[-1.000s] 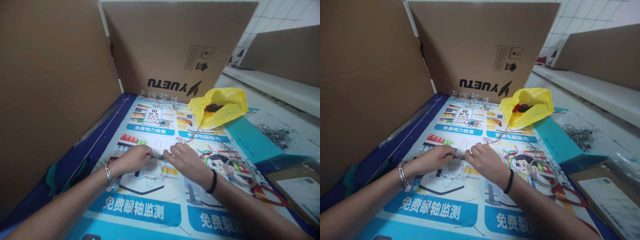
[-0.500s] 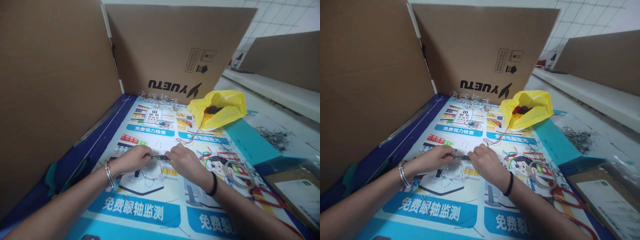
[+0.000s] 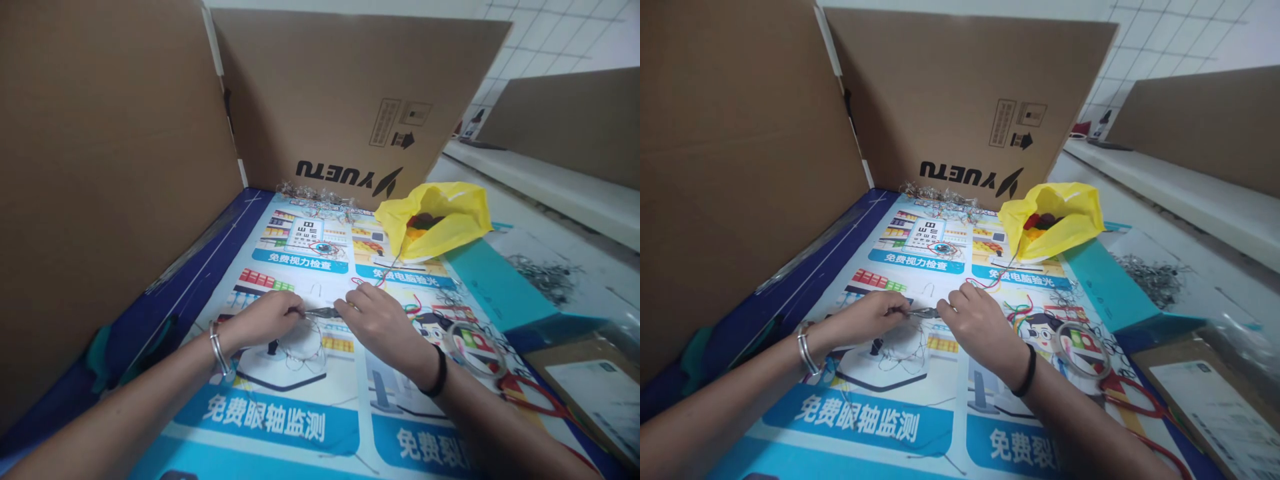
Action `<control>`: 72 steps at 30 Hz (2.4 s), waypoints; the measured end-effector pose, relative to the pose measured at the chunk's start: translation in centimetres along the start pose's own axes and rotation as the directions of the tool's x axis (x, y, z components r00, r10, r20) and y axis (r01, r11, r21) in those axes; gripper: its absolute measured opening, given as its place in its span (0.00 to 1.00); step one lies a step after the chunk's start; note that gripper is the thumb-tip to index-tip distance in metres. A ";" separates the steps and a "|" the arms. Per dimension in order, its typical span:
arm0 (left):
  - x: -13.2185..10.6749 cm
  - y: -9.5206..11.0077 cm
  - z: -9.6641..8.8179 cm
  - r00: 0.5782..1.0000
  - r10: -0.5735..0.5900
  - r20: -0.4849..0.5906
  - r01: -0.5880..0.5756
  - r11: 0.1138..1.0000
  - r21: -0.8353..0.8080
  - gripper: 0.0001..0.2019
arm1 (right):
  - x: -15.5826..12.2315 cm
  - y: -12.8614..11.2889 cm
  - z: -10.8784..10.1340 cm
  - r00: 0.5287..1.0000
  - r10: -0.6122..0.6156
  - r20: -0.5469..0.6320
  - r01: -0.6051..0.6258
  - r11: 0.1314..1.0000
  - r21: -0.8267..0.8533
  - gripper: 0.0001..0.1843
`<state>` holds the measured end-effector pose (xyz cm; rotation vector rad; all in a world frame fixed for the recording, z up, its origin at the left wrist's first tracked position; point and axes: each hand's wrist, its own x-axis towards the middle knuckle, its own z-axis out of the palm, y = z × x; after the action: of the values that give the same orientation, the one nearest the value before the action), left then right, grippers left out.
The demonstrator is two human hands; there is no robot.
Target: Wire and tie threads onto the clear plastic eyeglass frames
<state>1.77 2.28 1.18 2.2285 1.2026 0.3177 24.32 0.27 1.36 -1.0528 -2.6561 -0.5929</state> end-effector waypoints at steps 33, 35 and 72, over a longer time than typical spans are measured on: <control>0.0 0.0 0.0 1.000 0.022 0.010 -0.023 0.998 0.063 0.12 | 0.4 0.1 -0.3 0.984 -0.176 0.010 0.177 0.983 -0.059 0.11; 0.0 -0.1 0.0 1.000 0.019 0.003 -0.019 0.998 0.058 0.12 | 0.4 0.0 -0.3 0.984 -0.176 0.026 0.177 0.981 -0.074 0.11; -0.3 -1.0 -0.3 1.000 -0.002 0.020 0.002 1.000 -0.003 0.10 | -1.6 2.6 0.9 0.991 0.035 0.128 -0.066 0.966 0.252 0.10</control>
<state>0.78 2.57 0.89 2.2223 1.1932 0.2951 27.24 1.39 0.71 -1.1070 -2.7062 -0.1720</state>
